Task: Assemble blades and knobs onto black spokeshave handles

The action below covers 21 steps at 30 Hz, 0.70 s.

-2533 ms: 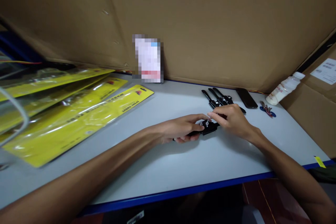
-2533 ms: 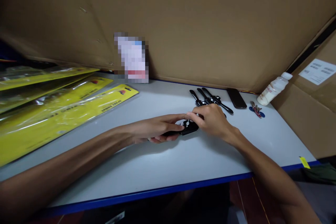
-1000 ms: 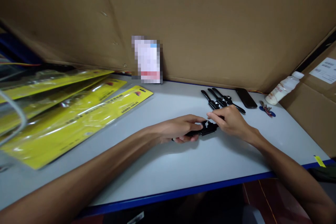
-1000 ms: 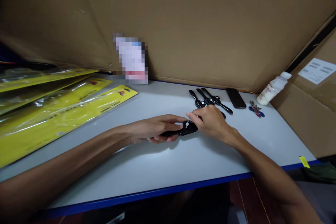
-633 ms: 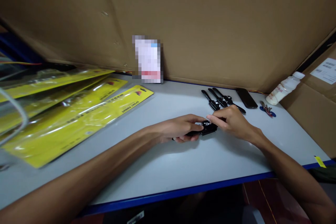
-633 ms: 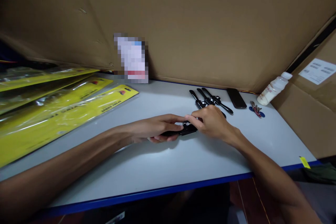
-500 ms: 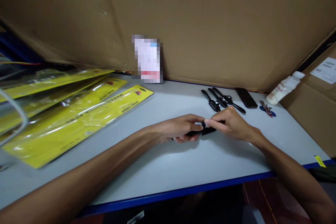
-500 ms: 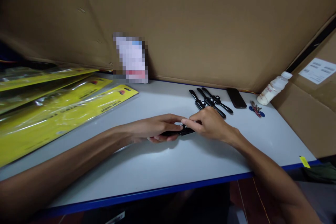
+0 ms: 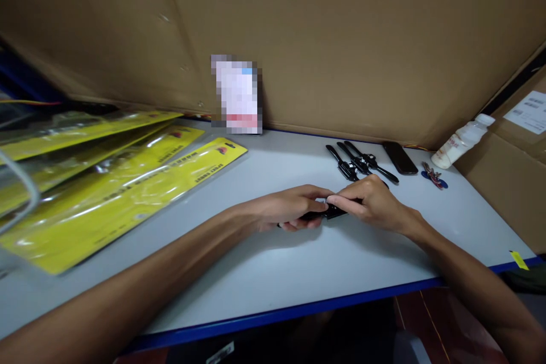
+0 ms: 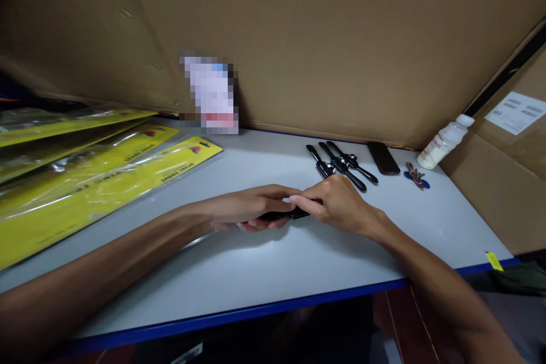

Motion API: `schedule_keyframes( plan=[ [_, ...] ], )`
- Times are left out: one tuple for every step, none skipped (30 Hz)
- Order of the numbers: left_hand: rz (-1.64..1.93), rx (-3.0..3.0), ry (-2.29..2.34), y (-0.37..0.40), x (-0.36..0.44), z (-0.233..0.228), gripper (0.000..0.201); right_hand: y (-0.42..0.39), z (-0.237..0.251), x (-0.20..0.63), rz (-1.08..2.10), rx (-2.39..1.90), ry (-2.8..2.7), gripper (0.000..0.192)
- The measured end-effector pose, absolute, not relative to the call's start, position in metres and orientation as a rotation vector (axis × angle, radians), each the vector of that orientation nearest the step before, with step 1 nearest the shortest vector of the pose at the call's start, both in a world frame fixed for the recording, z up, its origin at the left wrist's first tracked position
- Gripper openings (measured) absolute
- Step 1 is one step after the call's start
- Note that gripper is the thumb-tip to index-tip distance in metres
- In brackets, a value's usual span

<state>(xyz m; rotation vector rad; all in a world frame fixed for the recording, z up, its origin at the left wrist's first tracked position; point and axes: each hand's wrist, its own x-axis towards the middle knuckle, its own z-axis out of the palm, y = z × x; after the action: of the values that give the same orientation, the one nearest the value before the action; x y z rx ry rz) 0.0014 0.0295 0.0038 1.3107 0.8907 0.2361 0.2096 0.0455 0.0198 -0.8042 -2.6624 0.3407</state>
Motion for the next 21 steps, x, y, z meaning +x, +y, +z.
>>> schedule_keyframes(
  plan=[
    [0.239,1.306,0.897,0.0294,0.0014,0.0039,0.026,0.0454,0.0197,0.2095,0.275,-0.830,-2.648,0.051],
    [0.241,1.303,0.905,0.0294,0.0015,0.0040,0.026,0.0454,0.0196,0.2095,0.199,-0.864,-2.633,0.050],
    [0.242,1.302,0.911,0.0296,0.0015,0.0040,0.027,0.0454,0.0194,0.2096,0.140,-0.890,-2.623,0.050],
    [0.240,1.303,0.911,0.0297,0.0015,0.0040,0.028,0.0454,0.0193,0.2097,0.119,-0.900,-2.625,0.050],
    [0.238,1.306,0.905,0.0300,0.0015,0.0039,0.029,0.0454,0.0192,0.2098,0.140,-0.889,-2.639,0.050],
    [0.236,1.310,0.894,0.0302,0.0014,0.0037,0.030,0.0454,0.0191,0.2099,0.191,-0.865,-2.659,0.050],
    [0.235,1.314,0.882,0.0303,0.0013,0.0034,0.030,0.0454,0.0189,0.2100,0.253,-0.833,-2.675,0.051],
    [0.233,1.317,0.873,0.0304,0.0012,0.0031,0.030,0.0454,0.0186,0.2100,0.300,-0.807,-2.682,0.051],
    [0.231,1.318,0.871,0.0304,0.0012,0.0029,0.029,0.0455,0.0182,0.2100,0.312,-0.796,-2.678,0.051],
    [0.232,1.317,0.879,0.0303,0.0012,0.0029,0.028,0.0457,0.0177,0.2101,0.283,-0.807,-2.667,0.050],
    [0.230,1.313,0.892,0.0302,0.0012,0.0031,0.027,0.0459,0.0173,0.2101,0.223,-0.831,-2.650,0.050],
    [0.227,1.311,0.905,0.0300,0.0013,0.0035,0.027,0.0461,0.0169,0.2102,0.152,-0.858,-2.636,0.049],
    [0.223,1.311,0.915,0.0298,0.0014,0.0040,0.028,0.0463,0.0167,0.2102,0.094,-0.882,-2.627,0.049],
    [0.220,1.312,0.920,0.0298,0.0015,0.0045,0.029,0.0463,0.0167,0.2102,0.067,-0.894,-2.627,0.049],
    [0.217,1.316,0.917,0.0298,0.0016,0.0049,0.030,0.0462,0.0169,0.2102,0.083,-0.889,-2.638,0.049],
    [0.216,1.322,0.907,0.0298,0.0016,0.0052,0.031,0.0460,0.0173,0.2101,0.136,-0.871,-2.653,0.049],
    [0.217,1.326,0.893,0.0300,0.0016,0.0053,0.031,0.0457,0.0177,0.2099,0.208,-0.845,-2.669,0.050],
    [0.220,1.327,0.880,0.0301,0.0016,0.0053,0.032,0.0455,0.0181,0.2098,0.272,-0.821,-2.679,0.050],
    [0.219,1.327,0.875,0.0303,0.0015,0.0052,0.032,0.0454,0.0182,0.2097,0.304,-0.809,-2.679,0.051],
    [0.217,1.326,0.878,0.0304,0.0014,0.0051,0.033,0.0454,0.0182,0.2096,0.292,-0.813,-2.672,0.051],
    [0.214,1.326,0.890,0.0304,0.0014,0.0051,0.034,0.0456,0.0180,0.2097,0.243,-0.832,-2.658,0.050]
  ],
)
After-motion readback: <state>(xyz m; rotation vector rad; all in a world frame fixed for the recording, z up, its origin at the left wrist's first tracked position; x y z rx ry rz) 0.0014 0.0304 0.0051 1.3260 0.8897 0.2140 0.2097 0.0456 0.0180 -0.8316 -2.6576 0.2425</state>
